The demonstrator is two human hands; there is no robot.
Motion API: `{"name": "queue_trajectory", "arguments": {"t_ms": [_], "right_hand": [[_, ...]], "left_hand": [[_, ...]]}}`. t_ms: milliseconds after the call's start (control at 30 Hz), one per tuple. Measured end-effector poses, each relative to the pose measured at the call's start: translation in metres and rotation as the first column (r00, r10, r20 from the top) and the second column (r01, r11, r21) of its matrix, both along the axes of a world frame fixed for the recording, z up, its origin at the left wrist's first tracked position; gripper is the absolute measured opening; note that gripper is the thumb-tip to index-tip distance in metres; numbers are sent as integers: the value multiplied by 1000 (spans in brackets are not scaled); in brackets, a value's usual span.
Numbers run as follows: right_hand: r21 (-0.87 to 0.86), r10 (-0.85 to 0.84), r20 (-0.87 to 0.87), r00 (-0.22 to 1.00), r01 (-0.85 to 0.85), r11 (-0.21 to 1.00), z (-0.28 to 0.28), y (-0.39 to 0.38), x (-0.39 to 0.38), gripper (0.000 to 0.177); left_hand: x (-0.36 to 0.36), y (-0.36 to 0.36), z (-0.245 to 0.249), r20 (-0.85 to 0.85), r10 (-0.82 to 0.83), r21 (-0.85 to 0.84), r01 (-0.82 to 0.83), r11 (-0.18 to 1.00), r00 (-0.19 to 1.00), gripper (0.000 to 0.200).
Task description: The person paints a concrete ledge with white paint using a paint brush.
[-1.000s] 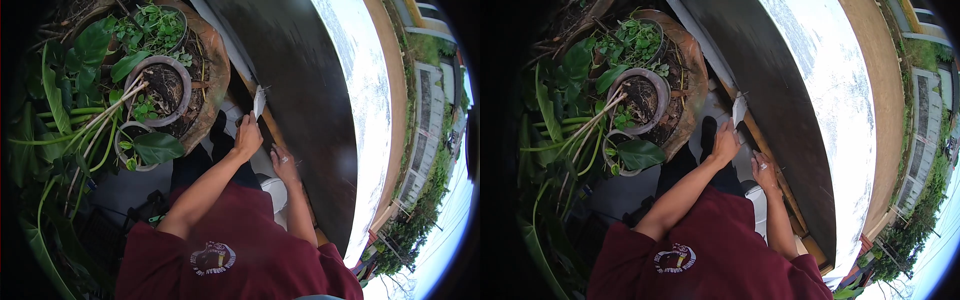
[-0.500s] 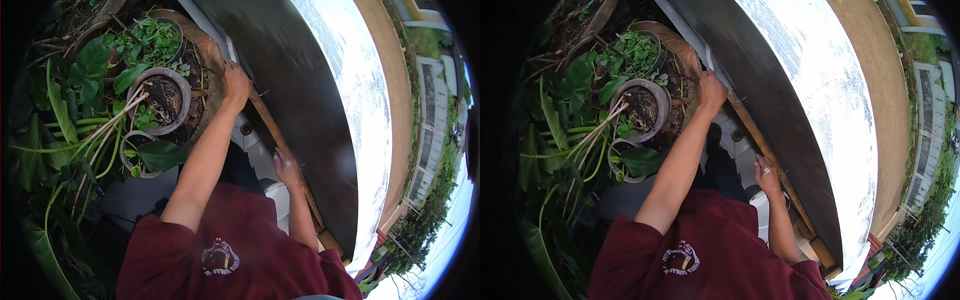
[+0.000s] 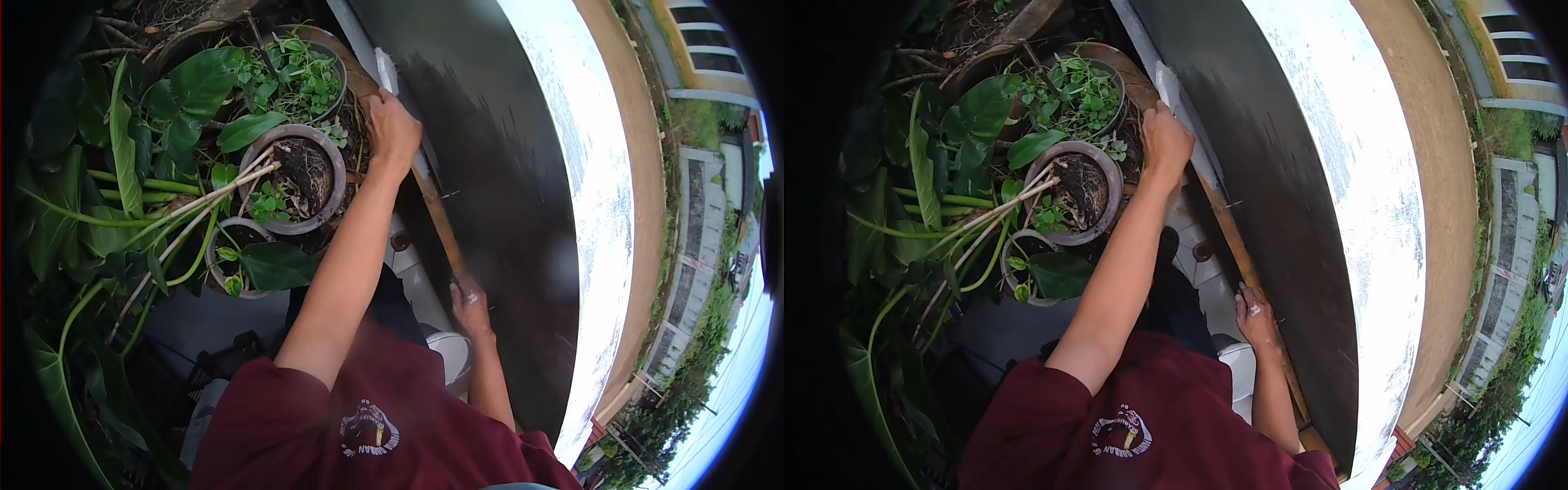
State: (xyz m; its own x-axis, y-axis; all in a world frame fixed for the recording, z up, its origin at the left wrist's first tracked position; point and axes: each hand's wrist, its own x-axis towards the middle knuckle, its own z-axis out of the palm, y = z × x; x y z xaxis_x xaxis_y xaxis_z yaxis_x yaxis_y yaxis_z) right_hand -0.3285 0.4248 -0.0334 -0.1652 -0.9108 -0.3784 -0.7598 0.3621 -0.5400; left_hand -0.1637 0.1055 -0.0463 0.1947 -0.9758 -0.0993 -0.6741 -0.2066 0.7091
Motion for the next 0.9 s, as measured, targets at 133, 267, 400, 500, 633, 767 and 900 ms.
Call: {"name": "queue_trajectory", "arguments": {"t_ms": [133, 267, 400, 500, 633, 767, 900], "right_hand": [[5, -32, 10, 999, 32, 999, 2, 6, -3, 27], [8, -34, -11, 999, 34, 999, -2, 22, -6, 24], [87, 30, -30, 999, -27, 996, -10, 27, -10, 28], [120, 4, -28, 1000, -1, 993, -1, 24, -13, 28], [128, -42, -62, 997, 49, 991, 11, 13, -12, 27], [120, -64, -61, 996, 71, 990, 8, 20, -15, 27], [81, 20, -57, 998, -16, 997, -6, 23, -14, 24]], "left_hand": [[12, -58, -18, -66, -86, 205, 98, 974, 994, 28], [-1, -7, -19, -30, -171, 172, 173, 970, 985, 32], [2, 59, 1, -63, -217, 217, 226, 950, 974, 49], [8, 29, 14, -60, -60, 153, 69, 986, 996, 47], [5, -39, -24, 6, -42, -15, 42, 999, 999, 43], [-5, 16, -25, -36, -163, 45, 164, 985, 986, 43], [-1, 103, -16, -149, -301, 232, 329, 915, 942, 69]]}}
